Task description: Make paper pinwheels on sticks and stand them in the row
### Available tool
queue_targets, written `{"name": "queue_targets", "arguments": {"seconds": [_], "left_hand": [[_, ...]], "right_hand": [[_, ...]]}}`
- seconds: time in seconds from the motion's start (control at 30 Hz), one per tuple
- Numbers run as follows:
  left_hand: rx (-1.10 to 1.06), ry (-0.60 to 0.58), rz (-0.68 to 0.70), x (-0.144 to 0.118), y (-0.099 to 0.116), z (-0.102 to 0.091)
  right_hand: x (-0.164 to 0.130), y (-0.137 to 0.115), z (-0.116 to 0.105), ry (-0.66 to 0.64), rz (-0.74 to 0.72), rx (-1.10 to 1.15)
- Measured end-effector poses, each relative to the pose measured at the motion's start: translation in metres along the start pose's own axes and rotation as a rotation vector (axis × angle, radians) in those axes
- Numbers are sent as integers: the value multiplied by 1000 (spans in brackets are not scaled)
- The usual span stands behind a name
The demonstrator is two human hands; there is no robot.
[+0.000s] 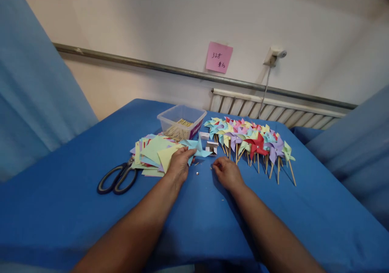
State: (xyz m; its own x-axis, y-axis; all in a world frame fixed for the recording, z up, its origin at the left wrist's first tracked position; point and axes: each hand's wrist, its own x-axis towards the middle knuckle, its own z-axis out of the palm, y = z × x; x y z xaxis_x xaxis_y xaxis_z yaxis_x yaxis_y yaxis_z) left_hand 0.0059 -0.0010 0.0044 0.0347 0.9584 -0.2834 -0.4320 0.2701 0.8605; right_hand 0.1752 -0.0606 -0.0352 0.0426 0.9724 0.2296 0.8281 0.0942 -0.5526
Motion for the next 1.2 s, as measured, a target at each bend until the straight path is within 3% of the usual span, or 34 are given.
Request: {"name": "queue_targets", "arguments": {"seconds": [0.33,0.6,1.2], "left_hand": [[2,-2,5,2,-1,-1],[-1,-9,9,0,-1,-1],[8,4,2,0,-1,2]], "right_hand": [[-3,-9,3,-78,-45,-49],[-2,-7,6,-139,-107,87],[-1,-3,1,-10,-39,62]]}}
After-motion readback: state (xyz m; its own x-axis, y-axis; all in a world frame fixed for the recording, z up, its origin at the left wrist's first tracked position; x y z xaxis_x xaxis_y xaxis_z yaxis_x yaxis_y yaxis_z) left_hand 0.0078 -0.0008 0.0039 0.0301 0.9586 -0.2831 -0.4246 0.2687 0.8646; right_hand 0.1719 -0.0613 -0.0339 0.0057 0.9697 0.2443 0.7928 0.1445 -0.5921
